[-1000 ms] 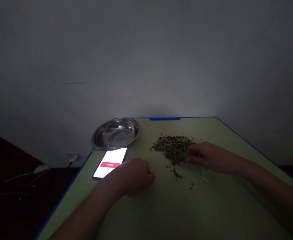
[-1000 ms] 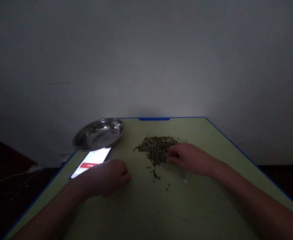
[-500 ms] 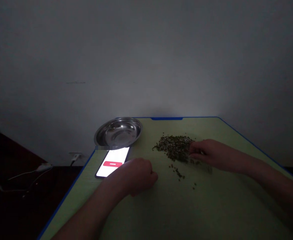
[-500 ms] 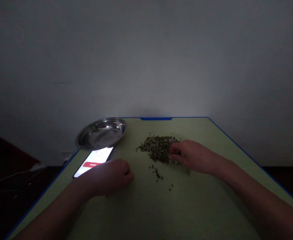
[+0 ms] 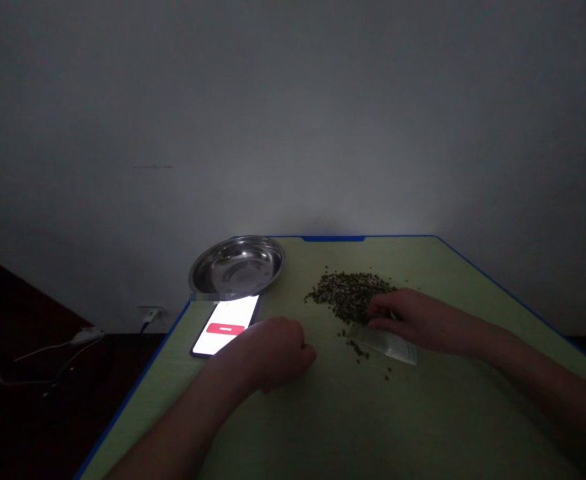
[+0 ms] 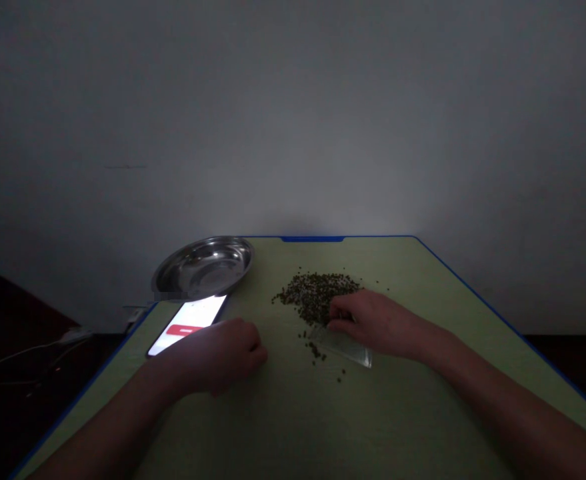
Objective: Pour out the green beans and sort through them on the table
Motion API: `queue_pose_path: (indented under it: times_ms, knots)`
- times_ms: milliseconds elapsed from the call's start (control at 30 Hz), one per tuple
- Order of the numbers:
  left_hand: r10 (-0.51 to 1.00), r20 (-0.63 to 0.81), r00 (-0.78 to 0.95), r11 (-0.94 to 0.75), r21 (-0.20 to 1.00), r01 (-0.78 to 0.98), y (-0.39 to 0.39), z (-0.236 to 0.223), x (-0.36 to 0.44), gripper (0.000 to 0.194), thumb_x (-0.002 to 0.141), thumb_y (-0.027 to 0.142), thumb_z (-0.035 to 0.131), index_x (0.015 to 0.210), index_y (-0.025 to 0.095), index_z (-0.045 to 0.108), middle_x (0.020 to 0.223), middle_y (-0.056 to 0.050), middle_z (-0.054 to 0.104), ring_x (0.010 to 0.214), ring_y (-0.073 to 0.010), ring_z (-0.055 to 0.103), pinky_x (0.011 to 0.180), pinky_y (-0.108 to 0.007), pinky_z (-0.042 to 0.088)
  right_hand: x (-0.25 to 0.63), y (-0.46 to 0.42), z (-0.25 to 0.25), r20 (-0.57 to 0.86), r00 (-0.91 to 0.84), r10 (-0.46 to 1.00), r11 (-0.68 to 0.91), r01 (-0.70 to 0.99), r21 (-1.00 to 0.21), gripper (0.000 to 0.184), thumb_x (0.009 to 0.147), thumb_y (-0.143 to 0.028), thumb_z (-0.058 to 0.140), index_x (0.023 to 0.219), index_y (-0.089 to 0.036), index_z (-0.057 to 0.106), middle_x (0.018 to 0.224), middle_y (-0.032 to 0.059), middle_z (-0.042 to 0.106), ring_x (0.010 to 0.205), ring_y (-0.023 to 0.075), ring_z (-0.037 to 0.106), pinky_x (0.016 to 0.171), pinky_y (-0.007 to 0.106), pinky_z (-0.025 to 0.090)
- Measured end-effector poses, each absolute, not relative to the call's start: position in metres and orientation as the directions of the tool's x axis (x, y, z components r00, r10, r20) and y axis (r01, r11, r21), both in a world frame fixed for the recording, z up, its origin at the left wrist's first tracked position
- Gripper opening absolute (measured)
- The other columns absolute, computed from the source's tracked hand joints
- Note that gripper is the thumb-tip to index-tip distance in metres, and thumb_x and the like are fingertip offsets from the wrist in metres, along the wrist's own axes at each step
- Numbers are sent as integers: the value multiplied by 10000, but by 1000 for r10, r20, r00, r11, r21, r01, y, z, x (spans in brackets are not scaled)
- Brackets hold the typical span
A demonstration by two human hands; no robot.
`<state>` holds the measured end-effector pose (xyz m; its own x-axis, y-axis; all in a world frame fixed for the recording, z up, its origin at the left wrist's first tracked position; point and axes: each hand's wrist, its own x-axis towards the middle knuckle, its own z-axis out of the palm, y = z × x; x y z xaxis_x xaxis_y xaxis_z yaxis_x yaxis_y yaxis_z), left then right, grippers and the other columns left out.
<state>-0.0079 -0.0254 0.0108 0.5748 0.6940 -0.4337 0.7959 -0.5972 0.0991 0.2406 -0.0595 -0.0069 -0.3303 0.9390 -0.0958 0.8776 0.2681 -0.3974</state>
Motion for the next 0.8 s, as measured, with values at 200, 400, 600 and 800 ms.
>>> queue_pose_path:
  times_ms: [200,400,600,800]
  knots:
    - [700,-425,574,-587,115,801,-26,11,-8,445,823,346,325,831,104,699,796,-159,693,638,-214,630,520,-297,431,238,-53,-11,-68,-292,954,257,912,-321,211,859,-380,503,793,-213,615,688,14,635,594,148,528,521,277,307]
    - [696,-419,583,-591,126,796,-26,11,-8,425,826,332,334,811,108,694,797,-155,689,641,-202,617,534,-298,432,237,-49,-11,-43,-295,954,269,915,-302,237,862,-400,491,787,-213,616,678,21,631,586,148,522,516,280,300]
    - [696,-433,573,-574,145,806,-25,10,-9,420,818,327,339,774,110,697,732,-136,683,576,-175,589,491,-271,390,223,-38,-5,-22,-325,946,305,908,-287,190,845,-360,523,761,-216,615,700,22,644,603,155,534,533,280,309]
    - [699,-450,556,-557,146,818,-27,16,-7,403,814,309,345,734,110,686,649,-120,664,510,-161,558,482,-271,389,210,-31,-6,-2,-432,902,404,845,-350,144,827,-314,561,789,-206,648,732,17,658,646,147,551,579,266,348]
